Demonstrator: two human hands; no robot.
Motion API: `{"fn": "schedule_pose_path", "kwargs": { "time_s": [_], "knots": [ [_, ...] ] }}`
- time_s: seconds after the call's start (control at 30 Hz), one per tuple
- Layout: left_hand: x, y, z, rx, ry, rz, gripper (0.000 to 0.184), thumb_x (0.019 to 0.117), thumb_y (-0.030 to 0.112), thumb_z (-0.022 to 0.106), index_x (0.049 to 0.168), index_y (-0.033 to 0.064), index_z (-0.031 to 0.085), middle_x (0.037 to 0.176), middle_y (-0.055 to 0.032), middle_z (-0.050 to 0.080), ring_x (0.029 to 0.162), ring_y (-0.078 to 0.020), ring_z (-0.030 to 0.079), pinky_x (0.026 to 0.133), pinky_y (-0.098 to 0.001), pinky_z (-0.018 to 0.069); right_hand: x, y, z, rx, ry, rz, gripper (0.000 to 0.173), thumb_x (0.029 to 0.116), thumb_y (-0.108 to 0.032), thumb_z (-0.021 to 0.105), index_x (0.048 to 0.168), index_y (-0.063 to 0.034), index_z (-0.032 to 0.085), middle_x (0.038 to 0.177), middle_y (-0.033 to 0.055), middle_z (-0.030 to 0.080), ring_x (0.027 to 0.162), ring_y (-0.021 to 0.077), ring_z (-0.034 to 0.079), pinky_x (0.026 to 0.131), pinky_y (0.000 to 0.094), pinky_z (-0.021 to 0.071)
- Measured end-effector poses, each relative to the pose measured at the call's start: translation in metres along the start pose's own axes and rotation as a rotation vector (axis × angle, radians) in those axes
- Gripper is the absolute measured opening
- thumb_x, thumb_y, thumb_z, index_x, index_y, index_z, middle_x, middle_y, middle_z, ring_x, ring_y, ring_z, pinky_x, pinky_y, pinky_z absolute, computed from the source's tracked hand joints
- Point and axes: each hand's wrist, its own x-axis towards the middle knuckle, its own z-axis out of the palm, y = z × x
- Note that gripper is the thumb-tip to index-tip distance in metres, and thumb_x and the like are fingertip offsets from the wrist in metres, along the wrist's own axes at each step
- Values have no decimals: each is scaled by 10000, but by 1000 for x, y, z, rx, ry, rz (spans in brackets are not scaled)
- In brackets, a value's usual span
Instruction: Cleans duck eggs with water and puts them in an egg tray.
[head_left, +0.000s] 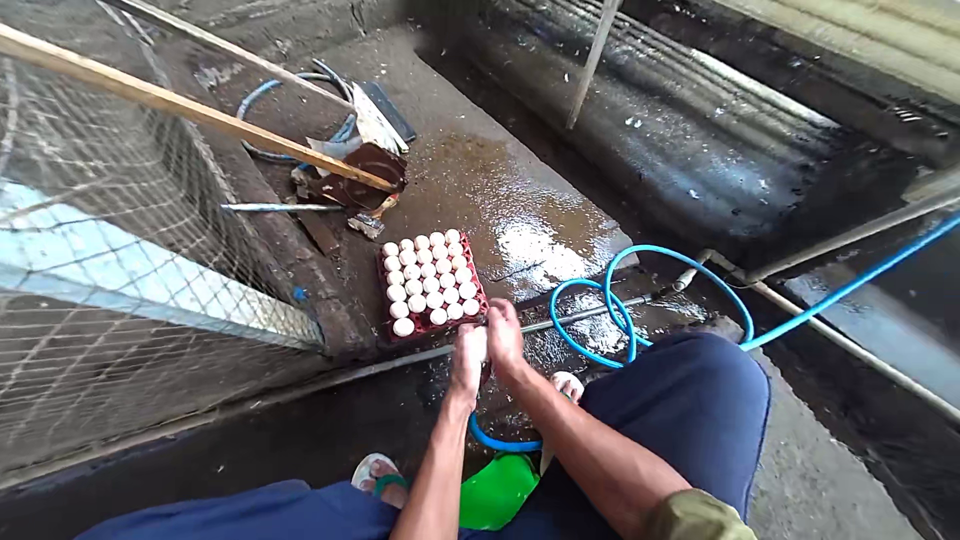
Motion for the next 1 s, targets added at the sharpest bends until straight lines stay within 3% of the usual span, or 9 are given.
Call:
{"fn": "schedule_pose_path", "kwargs": {
  "time_s": [0.1, 0.2, 0.33, 0.47, 0.57, 0.73, 0.8, 0.9, 1.0],
  "knots": [
    [-1, 4, -2, -6, -6, 36, 457, 1118, 175, 245, 1380, -109, 488, 1357, -237, 560, 1240, -215, 543, 1087, -357, 414, -21, 1, 4, 16, -61, -115, 418, 1028, -156, 438, 1372, 14, 602, 1503, 242, 497, 1423, 317, 458, 1176, 478, 375],
    [1, 4, 2, -19, 13, -84, 521, 1118, 334, 200, 1249, 31, 603, 1022, -88, 649, 863, -120, 615, 722, -311, 523, 2, -4, 1, 74, -2, 41, 430, 1039, -186, 499, 1435, -26, 549, 1406, 210, 584, 1294, 301, 566, 1070, 514, 461],
    [3, 2, -4, -26, 2, 2, 453, 1120, 180, 235, 1316, -91, 540, 1254, -196, 603, 1144, -176, 571, 1028, -336, 446, -22, -1, 8, 28, -38, -43, 449, 1035, -169, 483, 1449, -1, 537, 1470, 226, 531, 1367, 300, 514, 1145, 473, 412],
    [3, 5, 0, -46, -7, -104, 506, 1109, 327, 197, 1158, 40, 610, 868, -47, 616, 695, -93, 566, 597, -276, 483, 4, -5, 2, 102, 2, 114, 427, 1054, -201, 488, 1441, -21, 515, 1327, 219, 612, 1205, 305, 602, 1005, 519, 493],
    [0, 4, -4, -118, -16, -37, 457, 1121, 195, 225, 1274, -80, 557, 1150, -156, 618, 1034, -138, 583, 945, -318, 479, -22, 2, 7, 22, -23, -71, 422, 1022, -171, 473, 1391, 2, 584, 1428, 219, 565, 1340, 292, 533, 1119, 473, 430],
    [1, 3, -10, -194, -166, -217, 432, 1104, 343, 217, 1026, 117, 577, 634, 23, 531, 426, -36, 401, 380, -186, 331, 22, -1, -3, 316, -104, 423, 311, 1061, -227, 471, 1275, -34, 587, 1078, 165, 649, 934, 257, 645, 809, 465, 541],
    [4, 2, -13, -183, -128, -192, 368, 1104, 322, 293, 1203, 98, 568, 821, -21, 581, 534, -65, 478, 446, -217, 402, 18, -2, -2, 371, -84, 430, 316, 1077, -263, 431, 1210, -29, 597, 998, 152, 644, 862, 246, 641, 752, 445, 545],
    [5, 10, -16, -226, -81, -134, 437, 1126, 286, 269, 1359, 40, 544, 1254, -97, 615, 1053, -128, 604, 902, -326, 510, -8, -6, 1, 86, -66, 5, 386, 1050, -190, 428, 1353, -12, 586, 1284, 171, 645, 1170, 238, 622, 979, 453, 512],
    [0, 6, -6, -177, 27, -70, 437, 1119, 252, 263, 1213, 0, 607, 1022, -70, 653, 908, -96, 626, 812, -292, 538, -15, -3, 4, 7, -38, -124, 396, 992, -178, 484, 1320, -21, 640, 1366, 170, 629, 1289, 255, 581, 1065, 479, 478]
  ]
}}
